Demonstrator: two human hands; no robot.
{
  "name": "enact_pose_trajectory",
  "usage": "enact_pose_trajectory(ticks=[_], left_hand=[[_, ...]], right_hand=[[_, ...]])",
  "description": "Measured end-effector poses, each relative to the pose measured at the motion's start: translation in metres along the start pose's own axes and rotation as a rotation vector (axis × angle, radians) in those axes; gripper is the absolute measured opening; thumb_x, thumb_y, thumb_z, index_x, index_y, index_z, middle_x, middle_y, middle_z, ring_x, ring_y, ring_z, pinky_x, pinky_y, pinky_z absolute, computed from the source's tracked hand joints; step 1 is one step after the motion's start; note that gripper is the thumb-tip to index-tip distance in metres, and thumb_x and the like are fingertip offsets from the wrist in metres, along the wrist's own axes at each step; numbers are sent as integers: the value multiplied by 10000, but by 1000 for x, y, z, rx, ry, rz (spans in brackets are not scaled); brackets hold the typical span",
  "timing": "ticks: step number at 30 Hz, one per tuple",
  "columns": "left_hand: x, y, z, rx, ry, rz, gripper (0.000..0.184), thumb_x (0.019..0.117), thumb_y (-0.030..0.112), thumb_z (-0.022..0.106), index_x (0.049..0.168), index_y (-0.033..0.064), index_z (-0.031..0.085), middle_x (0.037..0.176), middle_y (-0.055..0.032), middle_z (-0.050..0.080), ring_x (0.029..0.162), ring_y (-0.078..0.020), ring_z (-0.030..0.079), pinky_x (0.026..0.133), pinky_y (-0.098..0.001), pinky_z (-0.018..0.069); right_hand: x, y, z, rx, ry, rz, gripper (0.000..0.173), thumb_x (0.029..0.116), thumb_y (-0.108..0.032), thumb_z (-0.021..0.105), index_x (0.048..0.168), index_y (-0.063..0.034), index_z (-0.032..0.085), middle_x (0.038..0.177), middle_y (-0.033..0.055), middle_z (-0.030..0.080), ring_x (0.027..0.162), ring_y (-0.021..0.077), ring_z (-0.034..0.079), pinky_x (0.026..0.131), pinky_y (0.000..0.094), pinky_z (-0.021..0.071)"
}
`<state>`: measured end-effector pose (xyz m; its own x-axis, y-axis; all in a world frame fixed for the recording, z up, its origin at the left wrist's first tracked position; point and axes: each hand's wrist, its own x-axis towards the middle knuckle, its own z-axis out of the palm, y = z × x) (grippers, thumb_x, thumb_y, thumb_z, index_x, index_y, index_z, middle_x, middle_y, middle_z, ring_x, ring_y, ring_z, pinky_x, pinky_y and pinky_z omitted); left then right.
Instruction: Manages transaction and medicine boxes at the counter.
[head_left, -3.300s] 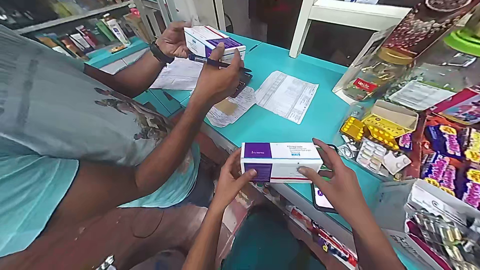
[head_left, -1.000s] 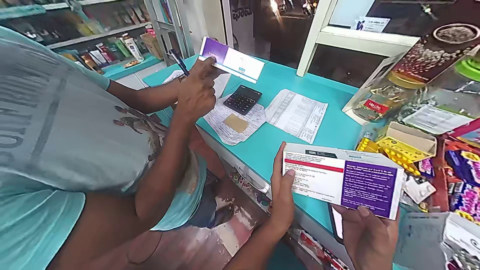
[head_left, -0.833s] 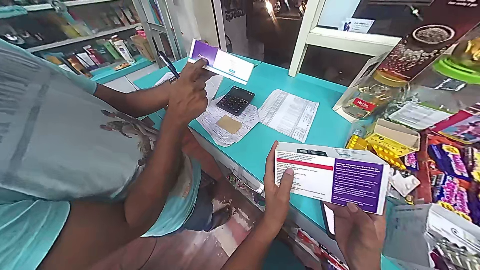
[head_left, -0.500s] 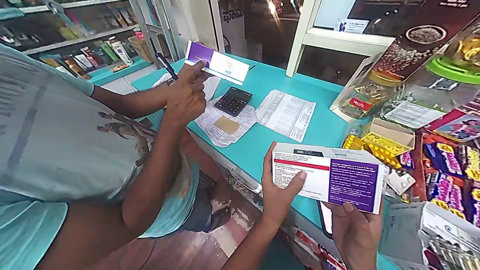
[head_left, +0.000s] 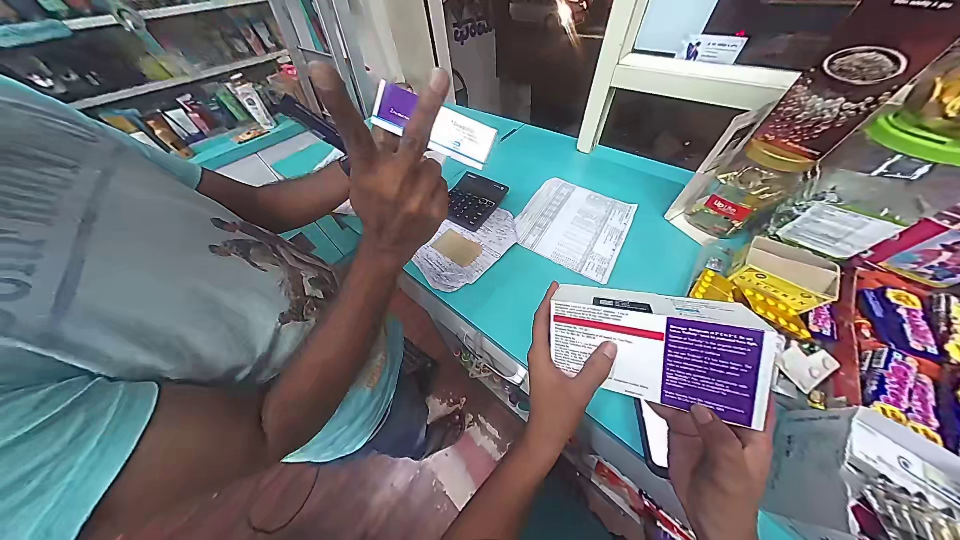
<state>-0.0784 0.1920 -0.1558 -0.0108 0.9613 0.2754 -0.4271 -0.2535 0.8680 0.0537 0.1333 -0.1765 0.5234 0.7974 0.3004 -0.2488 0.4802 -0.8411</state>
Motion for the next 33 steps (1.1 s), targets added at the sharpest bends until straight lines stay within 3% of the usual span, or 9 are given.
enact_pose_trajectory(ticks=[13,16,18,20,22,24,28,33], left_hand=[[-2,4,5,18,3,-14,806,897,53,691,1533,-116,225,1340,-161,588,1055,-69,683,903,-238,591],[-8,0,6,36,13,18,658,958,53,563,1514,-131,264,1378,-186,550,1080,-43,656,926,-222,564],[-10,-3,2,19,1,52,583,1005,118,371,1517,-138,263,1499,-218,445,1232,-46,564,1037,-226,474],[-8,-5,-2,-23,-27,79,612,1040,230,274,1527,-141,245,1575,-237,347,1365,-78,465,1129,-245,388],[-7,-6,-1,-44,-40,95,697,1046,352,282,1529,-149,233,1577,-249,338,1382,-85,450,1142,-244,370],[-9,-5,1,-46,-53,113,743,1046,406,321,1527,-152,224,1547,-236,379,1334,-61,492,1113,-236,406],[-12,4,3,18,-8,71,572,999,72,361,1531,-112,264,1474,-209,464,1166,-43,604,992,-239,514],[-15,2,5,27,28,24,567,992,39,357,1536,-94,266,1458,-189,482,1119,-35,627,955,-226,534]], right_hand=[[0,-3,-4,-7,11,15,829,815,-316,831,1430,-190,290,1230,-47,674,965,152,747,703,351,668],[-3,-5,-10,-24,14,24,836,808,-320,831,1420,-193,276,1209,-76,678,965,140,744,717,354,667],[-2,-5,-12,-14,-25,47,861,829,-319,827,1435,-199,228,1231,-112,659,1009,126,732,756,366,666],[0,-3,-12,40,-67,64,834,864,-267,797,1457,-210,213,1257,-110,649,1049,135,721,799,385,658],[0,-3,-10,55,-74,69,762,876,-204,723,1424,-196,193,1234,-121,640,1035,127,724,797,384,658],[-2,-3,-15,81,-70,62,786,876,-237,776,1430,-211,219,1254,-111,652,1043,142,727,797,390,659],[-2,-4,-14,96,-70,54,763,868,-206,777,1417,-227,248,1248,-101,666,1042,141,729,765,383,664],[-5,-7,-11,70,-56,66,737,865,-223,775,1391,-233,259,1234,-118,669,1001,120,738,723,352,668]])
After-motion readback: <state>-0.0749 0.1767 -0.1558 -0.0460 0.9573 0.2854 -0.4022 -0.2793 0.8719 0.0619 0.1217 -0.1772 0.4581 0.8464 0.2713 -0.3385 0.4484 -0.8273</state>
